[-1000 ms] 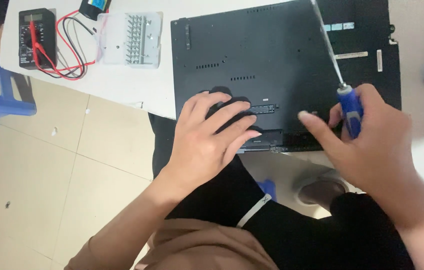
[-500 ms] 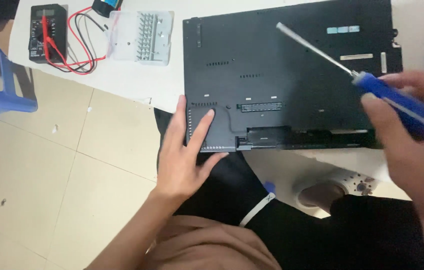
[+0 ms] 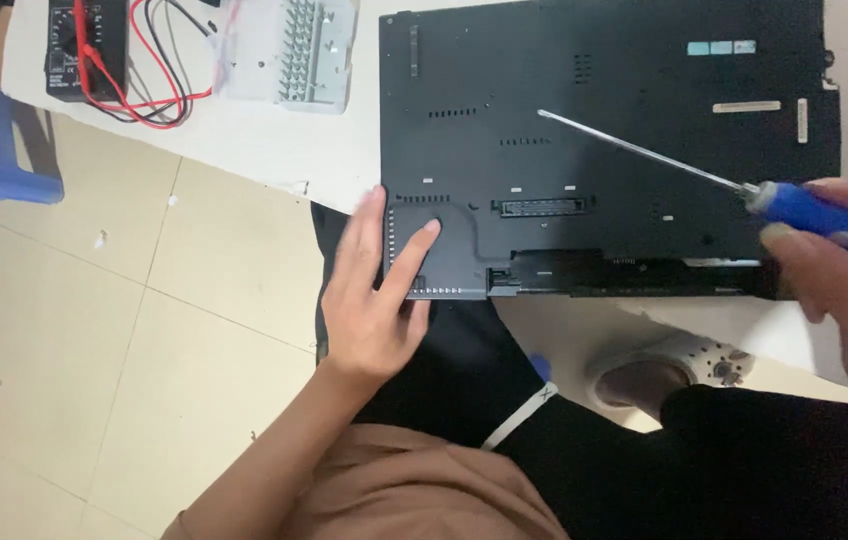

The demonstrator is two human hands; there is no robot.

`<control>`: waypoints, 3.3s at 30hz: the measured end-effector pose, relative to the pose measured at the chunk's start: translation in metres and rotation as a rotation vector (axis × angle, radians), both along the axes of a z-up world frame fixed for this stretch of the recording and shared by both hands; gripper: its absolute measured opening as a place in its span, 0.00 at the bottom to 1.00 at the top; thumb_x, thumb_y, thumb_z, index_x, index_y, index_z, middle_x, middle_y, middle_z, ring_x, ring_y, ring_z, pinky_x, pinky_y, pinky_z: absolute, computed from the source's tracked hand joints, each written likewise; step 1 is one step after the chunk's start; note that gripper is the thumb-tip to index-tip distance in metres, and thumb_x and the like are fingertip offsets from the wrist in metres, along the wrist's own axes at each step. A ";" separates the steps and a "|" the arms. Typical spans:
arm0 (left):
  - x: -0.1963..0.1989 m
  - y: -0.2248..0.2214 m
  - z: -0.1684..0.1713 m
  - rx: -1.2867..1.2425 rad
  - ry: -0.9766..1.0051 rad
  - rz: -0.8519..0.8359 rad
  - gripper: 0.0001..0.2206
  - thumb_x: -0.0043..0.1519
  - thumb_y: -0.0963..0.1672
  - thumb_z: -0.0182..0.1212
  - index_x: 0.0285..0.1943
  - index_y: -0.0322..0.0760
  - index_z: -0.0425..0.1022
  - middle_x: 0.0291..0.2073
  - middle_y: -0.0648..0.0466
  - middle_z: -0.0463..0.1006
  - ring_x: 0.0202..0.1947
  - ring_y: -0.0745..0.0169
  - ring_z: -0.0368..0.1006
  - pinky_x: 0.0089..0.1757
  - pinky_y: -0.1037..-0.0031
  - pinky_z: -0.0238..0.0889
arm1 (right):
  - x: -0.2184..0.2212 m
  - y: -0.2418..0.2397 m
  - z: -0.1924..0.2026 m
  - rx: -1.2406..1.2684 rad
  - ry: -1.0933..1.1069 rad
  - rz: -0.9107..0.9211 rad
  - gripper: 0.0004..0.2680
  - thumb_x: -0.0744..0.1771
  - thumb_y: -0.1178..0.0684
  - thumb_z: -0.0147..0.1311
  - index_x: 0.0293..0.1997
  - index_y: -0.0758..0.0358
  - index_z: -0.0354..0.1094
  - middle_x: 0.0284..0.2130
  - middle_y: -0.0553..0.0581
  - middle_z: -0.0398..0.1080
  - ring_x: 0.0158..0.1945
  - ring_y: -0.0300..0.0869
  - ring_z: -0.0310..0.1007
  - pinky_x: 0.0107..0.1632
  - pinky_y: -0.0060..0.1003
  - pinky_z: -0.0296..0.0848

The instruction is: Using a screwdriver to pry open the bottom casing of a laptop for repair or maintenance.

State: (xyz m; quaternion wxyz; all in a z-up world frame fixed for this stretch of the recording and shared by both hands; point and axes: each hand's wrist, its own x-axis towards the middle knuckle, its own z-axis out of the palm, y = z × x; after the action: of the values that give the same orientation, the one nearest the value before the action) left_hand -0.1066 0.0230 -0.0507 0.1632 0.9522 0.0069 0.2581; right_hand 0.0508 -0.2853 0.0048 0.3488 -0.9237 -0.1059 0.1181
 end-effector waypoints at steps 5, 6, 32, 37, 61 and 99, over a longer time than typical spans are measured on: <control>0.010 -0.002 0.026 0.118 0.184 -0.051 0.37 0.47 0.36 0.60 0.72 0.47 0.62 0.72 0.38 0.51 0.74 0.30 0.46 0.67 0.30 0.44 | 0.007 -0.015 -0.017 -0.031 -0.032 0.009 0.19 0.70 0.59 0.56 0.70 0.70 0.57 0.56 0.76 0.59 0.45 0.61 0.62 0.41 0.51 0.62; 0.015 -0.002 0.032 0.172 0.308 -0.120 0.39 0.51 0.38 0.64 0.75 0.52 0.55 0.74 0.39 0.46 0.76 0.33 0.40 0.67 0.29 0.37 | 0.011 -0.024 -0.030 0.125 0.052 -0.008 0.15 0.72 0.53 0.48 0.67 0.65 0.54 0.49 0.69 0.59 0.39 0.53 0.60 0.35 0.43 0.61; 0.033 -0.001 0.035 0.305 0.273 -0.355 0.37 0.53 0.29 0.45 0.73 0.47 0.57 0.69 0.34 0.57 0.71 0.27 0.53 0.65 0.37 0.47 | -0.021 0.056 0.038 0.265 -0.234 0.159 0.08 0.74 0.58 0.44 0.56 0.74 0.53 0.39 0.70 0.69 0.36 0.51 0.75 0.40 0.38 0.74; 0.034 -0.002 0.034 0.279 0.257 -0.341 0.36 0.54 0.28 0.47 0.72 0.47 0.60 0.69 0.35 0.58 0.70 0.27 0.54 0.64 0.38 0.47 | -0.017 0.059 0.039 0.303 -0.194 0.185 0.08 0.73 0.58 0.45 0.55 0.72 0.52 0.36 0.68 0.67 0.33 0.48 0.75 0.37 0.33 0.74; 0.034 -0.004 0.036 0.257 0.216 -0.339 0.29 0.60 0.32 0.51 0.71 0.47 0.62 0.68 0.35 0.59 0.69 0.27 0.55 0.64 0.37 0.47 | -0.010 0.060 0.045 0.067 -0.456 0.380 0.14 0.67 0.46 0.59 0.51 0.65 0.66 0.39 0.60 0.74 0.37 0.50 0.77 0.44 0.38 0.73; 0.041 -0.016 0.046 0.342 0.189 -0.237 0.31 0.45 0.40 0.72 0.60 0.51 0.68 0.58 0.38 0.68 0.62 0.35 0.64 0.60 0.43 0.54 | -0.003 0.076 0.061 0.307 -0.264 0.194 0.07 0.73 0.59 0.51 0.45 0.77 0.65 0.35 0.67 0.76 0.35 0.49 0.81 0.33 0.35 0.77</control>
State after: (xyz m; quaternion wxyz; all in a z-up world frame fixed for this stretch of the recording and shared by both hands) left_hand -0.0654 0.0066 -0.0051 0.0271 0.9801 -0.1335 0.1443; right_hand 0.0473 -0.2093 0.0658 0.4554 -0.8527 -0.2556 0.0118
